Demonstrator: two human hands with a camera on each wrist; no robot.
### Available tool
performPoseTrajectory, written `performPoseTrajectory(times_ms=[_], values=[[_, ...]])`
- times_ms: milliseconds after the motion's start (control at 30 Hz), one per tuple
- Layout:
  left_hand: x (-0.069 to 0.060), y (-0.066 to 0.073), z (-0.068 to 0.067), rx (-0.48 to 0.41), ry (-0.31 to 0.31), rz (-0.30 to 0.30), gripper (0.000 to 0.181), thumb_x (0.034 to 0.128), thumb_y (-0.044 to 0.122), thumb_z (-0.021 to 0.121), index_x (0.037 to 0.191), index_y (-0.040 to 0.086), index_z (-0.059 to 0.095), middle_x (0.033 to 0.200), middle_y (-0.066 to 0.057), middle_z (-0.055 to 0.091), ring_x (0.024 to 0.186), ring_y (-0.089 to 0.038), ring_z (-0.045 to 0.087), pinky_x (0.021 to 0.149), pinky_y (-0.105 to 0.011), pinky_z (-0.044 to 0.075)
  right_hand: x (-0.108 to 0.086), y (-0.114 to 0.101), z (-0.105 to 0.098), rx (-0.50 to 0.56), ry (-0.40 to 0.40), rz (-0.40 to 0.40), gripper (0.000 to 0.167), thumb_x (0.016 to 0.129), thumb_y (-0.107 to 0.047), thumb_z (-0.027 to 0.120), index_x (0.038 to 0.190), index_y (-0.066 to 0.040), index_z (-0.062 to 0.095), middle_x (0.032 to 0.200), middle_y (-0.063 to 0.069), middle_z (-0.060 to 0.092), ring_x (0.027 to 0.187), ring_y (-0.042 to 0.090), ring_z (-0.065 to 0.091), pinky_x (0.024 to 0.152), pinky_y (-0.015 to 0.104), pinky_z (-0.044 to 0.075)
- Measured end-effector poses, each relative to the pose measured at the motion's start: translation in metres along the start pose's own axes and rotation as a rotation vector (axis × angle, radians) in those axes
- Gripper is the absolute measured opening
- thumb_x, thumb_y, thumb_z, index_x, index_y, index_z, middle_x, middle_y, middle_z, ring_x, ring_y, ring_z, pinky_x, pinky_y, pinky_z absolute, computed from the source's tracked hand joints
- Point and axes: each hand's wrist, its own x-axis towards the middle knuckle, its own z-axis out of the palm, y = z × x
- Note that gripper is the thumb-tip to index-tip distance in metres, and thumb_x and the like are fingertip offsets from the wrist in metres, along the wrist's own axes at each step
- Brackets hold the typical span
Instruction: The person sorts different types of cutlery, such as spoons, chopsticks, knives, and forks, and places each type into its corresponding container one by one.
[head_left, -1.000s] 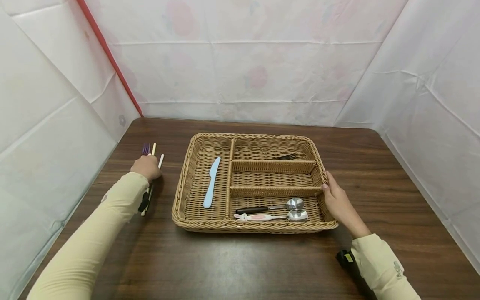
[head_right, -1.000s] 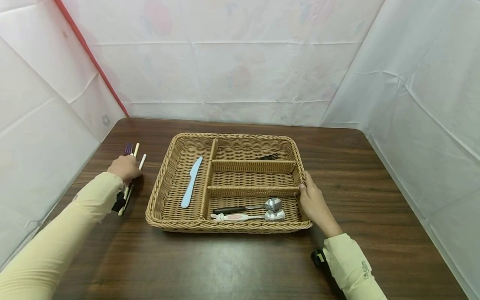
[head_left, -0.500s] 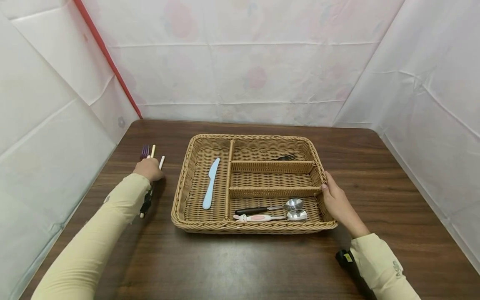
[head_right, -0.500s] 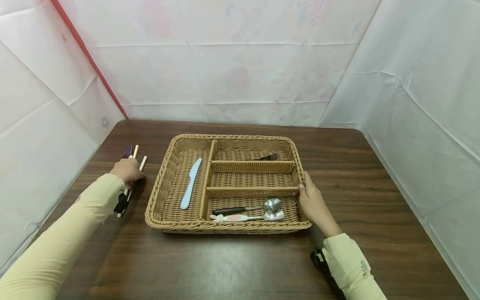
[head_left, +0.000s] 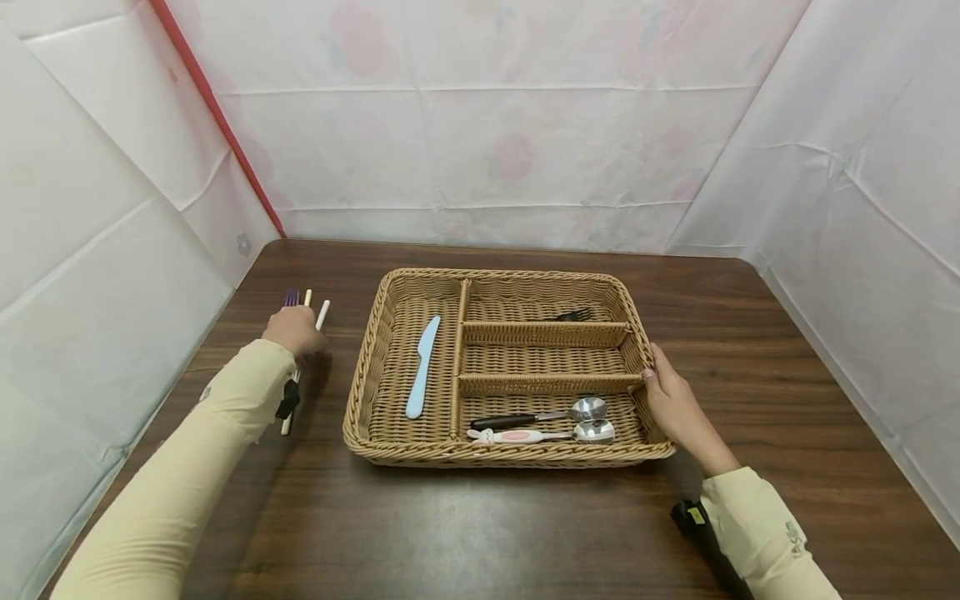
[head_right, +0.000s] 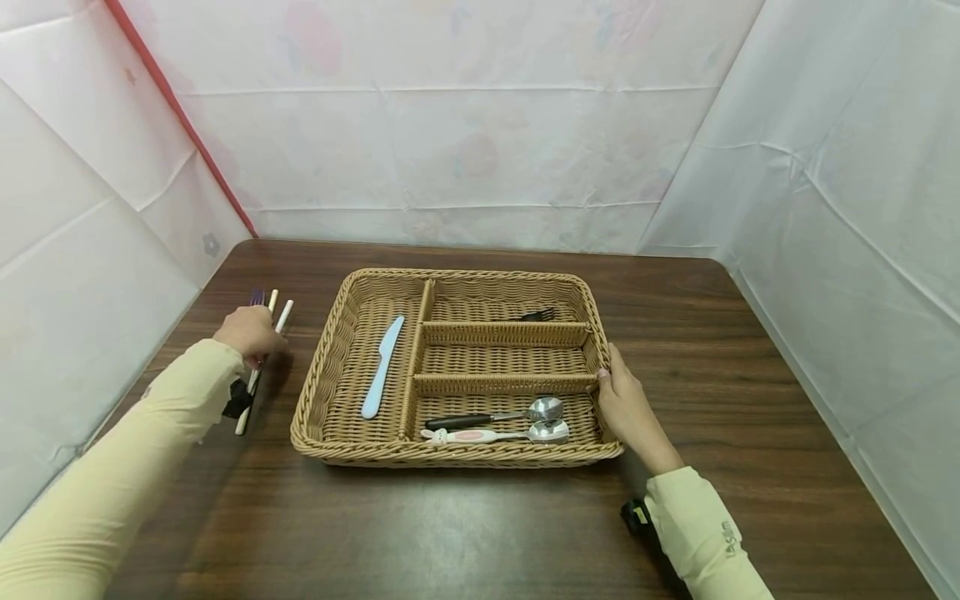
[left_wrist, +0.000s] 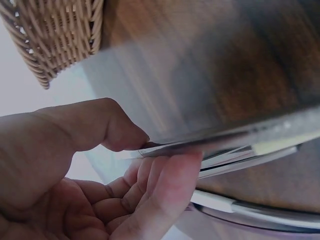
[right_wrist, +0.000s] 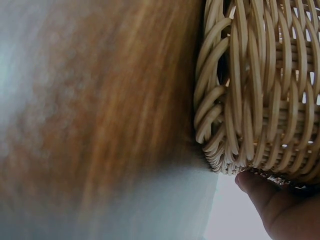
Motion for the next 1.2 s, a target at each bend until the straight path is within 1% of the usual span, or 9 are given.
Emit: performPoseTrajectory(times_ms=[67,233,433,633,800,900,1000,1100,1200], values=[[0.000,0.002,-0.003,0.015,0.005,0.011,0.019,0.0758,0.009,0.062,0.063,-0.002,0.054,0.060,-0.013,0.055,0.053,-0.027,0.054,0.051,-0.039,0.047,0.000,0.000,0.000,-0.002,0.001,0.000,0.053,0.105,-0.014,0.026,0.148,0.007,0.004,0.148,0.036,0.015,0.135,0.049,0.018,0.107,0.058,0.019],[-0.002,0.010,-0.012,0.003,0.034,0.015,0.019,0.0783,0.009,0.063,0.067,-0.003,0.054,0.061,-0.013,0.054,0.053,-0.027,0.053,0.048,-0.037,0.046,0.000,-0.001,0.000,-0.006,0.004,0.001,0.053,0.105,-0.013,0.026,0.148,0.007,0.004,0.148,0.036,0.016,0.135,0.049,0.019,0.107,0.058,0.019],[-0.003,0.019,-0.024,-0.026,0.066,0.001,0.021,0.0739,0.011,0.069,0.070,-0.003,0.054,0.059,-0.011,0.055,0.051,-0.026,0.052,0.046,-0.035,0.045,-0.001,0.000,0.000,-0.009,0.004,0.000,0.053,0.105,-0.013,0.027,0.148,0.008,0.004,0.148,0.036,0.016,0.135,0.049,0.019,0.107,0.059,0.019],[-0.003,0.035,-0.038,-0.015,0.114,0.042,0.019,0.0715,0.009,0.068,0.067,0.000,0.052,0.059,-0.010,0.052,0.053,-0.027,0.050,0.048,-0.039,0.043,0.000,0.000,0.000,-0.009,0.010,-0.008,0.052,0.104,-0.011,0.027,0.148,0.008,0.006,0.147,0.037,0.018,0.134,0.050,0.020,0.107,0.059,0.020],[0.000,0.057,-0.044,0.021,0.145,0.083,0.015,0.0711,0.007,0.065,0.066,0.000,0.053,0.060,-0.010,0.049,0.054,-0.026,0.047,0.047,-0.040,0.042,-0.002,0.002,-0.002,-0.006,0.009,0.001,0.053,0.104,-0.012,0.026,0.148,0.008,0.005,0.147,0.036,0.017,0.135,0.049,0.020,0.107,0.059,0.019],[0.003,0.073,-0.046,0.049,0.166,0.133,0.014,0.0710,0.005,0.065,0.065,0.000,0.054,0.059,-0.010,0.050,0.054,-0.027,0.047,0.048,-0.043,0.044,-0.004,0.004,-0.004,-0.008,0.014,0.009,0.053,0.105,-0.013,0.026,0.149,0.007,0.005,0.148,0.036,0.016,0.135,0.049,0.019,0.107,0.058,0.019],[0.004,0.087,-0.047,0.073,0.180,0.196,0.013,0.0720,0.004,0.063,0.064,0.000,0.053,0.056,-0.008,0.048,0.052,-0.025,0.046,0.049,-0.042,0.043,-0.004,0.006,-0.005,-0.010,0.020,0.013,0.053,0.105,-0.014,0.026,0.149,0.007,0.004,0.149,0.035,0.015,0.136,0.048,0.019,0.107,0.058,0.019],[0.000,0.100,-0.049,0.079,0.173,0.231,0.012,0.0728,0.000,0.061,0.066,0.000,0.052,0.055,-0.007,0.045,0.051,-0.022,0.042,0.048,-0.038,0.040,-0.001,0.006,-0.003,0.001,0.023,-0.001,0.053,0.105,-0.013,0.028,0.149,0.007,0.006,0.149,0.034,0.015,0.136,0.047,0.019,0.108,0.057,0.018],[-0.004,0.112,-0.049,0.076,0.161,0.254,0.010,0.0727,-0.002,0.063,0.070,-0.002,0.054,0.057,-0.007,0.047,0.052,-0.022,0.042,0.048,-0.038,0.040,0.001,0.006,-0.001,0.014,0.022,-0.018,0.053,0.104,-0.012,0.029,0.148,0.008,0.007,0.148,0.035,0.016,0.135,0.048,0.020,0.108,0.056,0.018]])
